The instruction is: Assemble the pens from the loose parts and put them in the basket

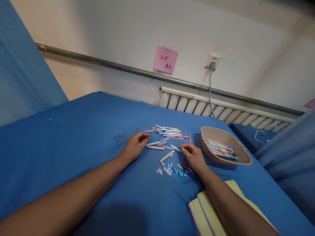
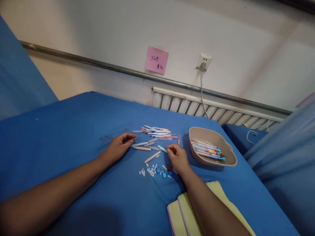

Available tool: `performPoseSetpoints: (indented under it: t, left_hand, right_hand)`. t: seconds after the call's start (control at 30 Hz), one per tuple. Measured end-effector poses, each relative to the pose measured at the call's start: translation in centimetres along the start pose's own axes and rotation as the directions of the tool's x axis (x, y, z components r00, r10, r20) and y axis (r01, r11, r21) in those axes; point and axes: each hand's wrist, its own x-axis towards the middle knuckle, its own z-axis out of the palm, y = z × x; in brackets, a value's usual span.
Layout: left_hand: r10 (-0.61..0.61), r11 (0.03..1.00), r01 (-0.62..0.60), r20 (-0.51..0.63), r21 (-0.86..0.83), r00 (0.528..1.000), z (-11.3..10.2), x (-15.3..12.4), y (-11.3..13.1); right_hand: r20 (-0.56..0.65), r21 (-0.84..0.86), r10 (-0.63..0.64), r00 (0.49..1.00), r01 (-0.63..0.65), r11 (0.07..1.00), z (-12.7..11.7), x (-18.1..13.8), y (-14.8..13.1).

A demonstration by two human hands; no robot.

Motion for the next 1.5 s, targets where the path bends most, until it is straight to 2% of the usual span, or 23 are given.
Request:
performPoseSetpoints:
  t: [0.07,0.13,0.2,0.3,0.4,0.53,0.63,0.73,0.83,1.1,1.37,1.5]
  left_hand:
    - [0.082,0.981,-0.095,0.088,0.167,0.993,0.0,-0.5,0.3]
    - [0.174,0.928,-0.230,0.206,0.293,0.963,0.1,-1.1,0.7]
    - [0.237,0.872,-0.344,0.316,0.349,0.919,0.1,-1.6,1.1]
    - [0.243,0.845,-0.397,0.406,0.357,0.881,0.1,-2.0,1.5]
    - [0.227,0.868,-0.378,0.419,0.323,0.879,0.0,-2.3,1.8]
    - [0.232,0.897,-0.365,0.439,0.248,0.868,0.2,-2.7,2.2]
    - [0.259,0.896,-0.391,0.463,0.213,0.847,0.3,-3.0,2.3]
    - [0.265,0.897,-0.395,0.471,0.201,0.841,0.4,-3.2,2.5]
    - [0.257,0.912,-0.373,0.470,0.173,0.845,0.4,-3.1,2.7]
    - [0.113,0.971,-0.187,0.402,0.150,0.909,0.4,-2.8,2.9]
    - [0.096,0.981,-0.153,0.396,0.116,0.913,0.4,-3.0,3.3]
    - [0.094,0.980,-0.157,0.408,0.123,0.908,0.4,-3.1,3.3]
  right_hand:
    - [0.004,-0.007,0.011,1.000,-0.011,1.000,0.1,-0.1,0.0]
    - [0.021,-0.010,0.009,1.000,-0.009,1.000,0.2,-0.2,-0.2]
    - [0.058,-0.002,0.030,0.998,-0.030,1.000,0.4,-0.5,-0.4]
    - [0.133,0.008,0.093,0.987,-0.095,0.995,0.5,-0.7,-0.5]
    - [0.170,-0.041,0.059,0.984,-0.053,0.998,0.6,-0.8,-0.4]
    - [0.194,-0.213,-0.164,0.967,0.205,0.955,0.4,-1.1,-1.1]
    - [0.313,-0.299,-0.342,0.886,0.434,0.850,0.3,-1.6,-2.4]
    - [0.460,-0.351,-0.367,0.808,0.545,0.762,0.4,-2.2,-3.3]
    - [0.520,-0.380,-0.328,0.789,0.557,0.738,0.6,-2.4,-3.6]
    - [0.466,-0.464,-0.299,0.833,0.518,0.719,0.7,-2.3,-3.3]
    - [0.444,-0.523,-0.263,0.857,0.486,0.700,0.7,-2.4,-3.6]
    - [0.418,-0.511,-0.257,0.871,0.459,0.727,0.7,-2.3,-3.3]
